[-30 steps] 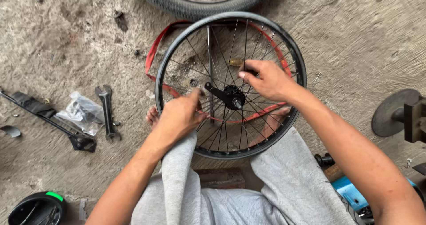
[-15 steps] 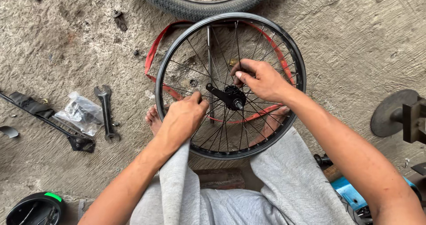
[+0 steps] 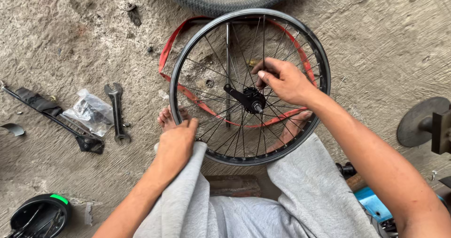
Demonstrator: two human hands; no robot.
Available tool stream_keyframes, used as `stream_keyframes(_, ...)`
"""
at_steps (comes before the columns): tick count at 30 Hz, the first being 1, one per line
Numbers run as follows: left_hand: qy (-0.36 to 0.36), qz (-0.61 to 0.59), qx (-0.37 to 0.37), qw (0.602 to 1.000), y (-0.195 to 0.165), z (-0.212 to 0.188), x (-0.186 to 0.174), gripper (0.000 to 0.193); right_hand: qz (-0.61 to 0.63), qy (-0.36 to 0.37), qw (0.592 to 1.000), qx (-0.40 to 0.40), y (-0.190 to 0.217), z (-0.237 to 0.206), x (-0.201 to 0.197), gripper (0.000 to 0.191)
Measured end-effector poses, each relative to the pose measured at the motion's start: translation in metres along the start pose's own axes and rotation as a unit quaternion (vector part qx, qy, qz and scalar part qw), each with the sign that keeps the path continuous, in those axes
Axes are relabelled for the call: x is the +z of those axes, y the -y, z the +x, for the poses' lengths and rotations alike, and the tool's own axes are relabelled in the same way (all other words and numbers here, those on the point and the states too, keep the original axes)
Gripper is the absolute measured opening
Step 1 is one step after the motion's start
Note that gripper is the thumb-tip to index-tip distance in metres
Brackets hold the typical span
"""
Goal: The person sits on the ground with a bicycle wheel across their lap and works on the rim and spokes by hand, pressing and adjusting spokes around the rim and turning the wheel to work on the hub area. They lift and reposition the wheel repeatedly while continuing to adjust the spokes.
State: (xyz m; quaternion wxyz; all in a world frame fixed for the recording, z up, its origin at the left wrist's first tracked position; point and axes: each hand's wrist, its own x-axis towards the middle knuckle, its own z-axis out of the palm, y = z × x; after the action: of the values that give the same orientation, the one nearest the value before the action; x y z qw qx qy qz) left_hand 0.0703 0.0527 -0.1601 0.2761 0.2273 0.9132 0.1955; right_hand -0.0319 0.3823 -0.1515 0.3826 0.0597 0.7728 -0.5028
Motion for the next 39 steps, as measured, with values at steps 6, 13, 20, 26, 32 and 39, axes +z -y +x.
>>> stream_keyframes(6,0.020,-0.031,0.021,0.999,0.003,0.006,-0.012,0.022,0.014,0.000,1.000,0.004,-0.001,0.001,0.003,0.018)
stream_keyframes(13,-0.018,-0.133,0.006,0.991,0.010,0.042,-0.038,0.019,-0.003,0.007,1.000,0.001,0.002,0.006,0.009,0.018)
stream_keyframes(20,0.037,-0.034,0.032,0.998,0.014,0.088,-0.062,0.017,-0.050,0.010,0.999,0.008,0.008,0.009,0.009,0.021)
stream_keyframes(26,0.017,0.024,0.144,0.989,-0.002,0.115,-0.063,0.034,-0.110,0.053,0.992,-0.022,0.019,0.009,0.012,0.021)
stream_keyframes(32,-0.033,-0.012,0.178,0.983,-0.004,0.106,-0.033,0.049,-0.094,0.040,0.995,0.010,0.017,0.008,0.008,0.021)
stream_keyframes(39,-0.036,-0.123,0.180,0.975,-0.003,0.073,-0.025,0.011,-0.070,0.029,0.997,0.011,0.010,0.005,0.003,0.020)
